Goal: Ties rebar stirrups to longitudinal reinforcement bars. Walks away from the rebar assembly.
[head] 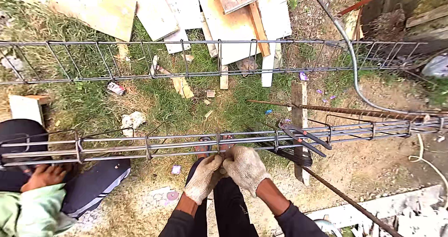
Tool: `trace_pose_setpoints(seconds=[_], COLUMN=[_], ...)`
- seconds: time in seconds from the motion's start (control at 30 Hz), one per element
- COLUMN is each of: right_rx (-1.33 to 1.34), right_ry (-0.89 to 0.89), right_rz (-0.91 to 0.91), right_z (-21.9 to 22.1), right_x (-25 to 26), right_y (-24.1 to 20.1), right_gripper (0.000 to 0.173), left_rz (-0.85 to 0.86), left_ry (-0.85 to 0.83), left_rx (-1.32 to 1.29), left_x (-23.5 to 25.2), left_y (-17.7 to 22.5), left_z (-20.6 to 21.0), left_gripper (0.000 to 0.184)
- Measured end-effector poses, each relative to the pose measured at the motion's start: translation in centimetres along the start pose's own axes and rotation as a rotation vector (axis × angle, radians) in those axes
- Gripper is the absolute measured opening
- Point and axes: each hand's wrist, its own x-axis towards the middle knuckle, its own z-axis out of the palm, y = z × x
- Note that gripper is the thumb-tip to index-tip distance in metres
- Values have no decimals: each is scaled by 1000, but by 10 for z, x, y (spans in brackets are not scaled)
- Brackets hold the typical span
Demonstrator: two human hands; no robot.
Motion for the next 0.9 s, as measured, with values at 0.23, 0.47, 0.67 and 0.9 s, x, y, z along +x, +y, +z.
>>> trace_pose_setpoints(seconds=[0.23,0.47,0.67,0.9], right_rx=[-384,-188,-218,204], right_ry=[314,567,555,464], right_rz=[-348,-347,-344,-191], right_z=[44,99,97,136], right_x=[14,27,25,29], right_y=[50,65,73,40], right_gripper=[22,25,27,27], left_rz=[-117,-151,-129,-151], left_ry=[-26,137,143,388], left_rx=[-48,10,29,287], left_x=[-2,-8,-9,-8], left_y=[17,29,24,40], left_z=[-7,2,-5,28], left_gripper=[18,19,24,16])
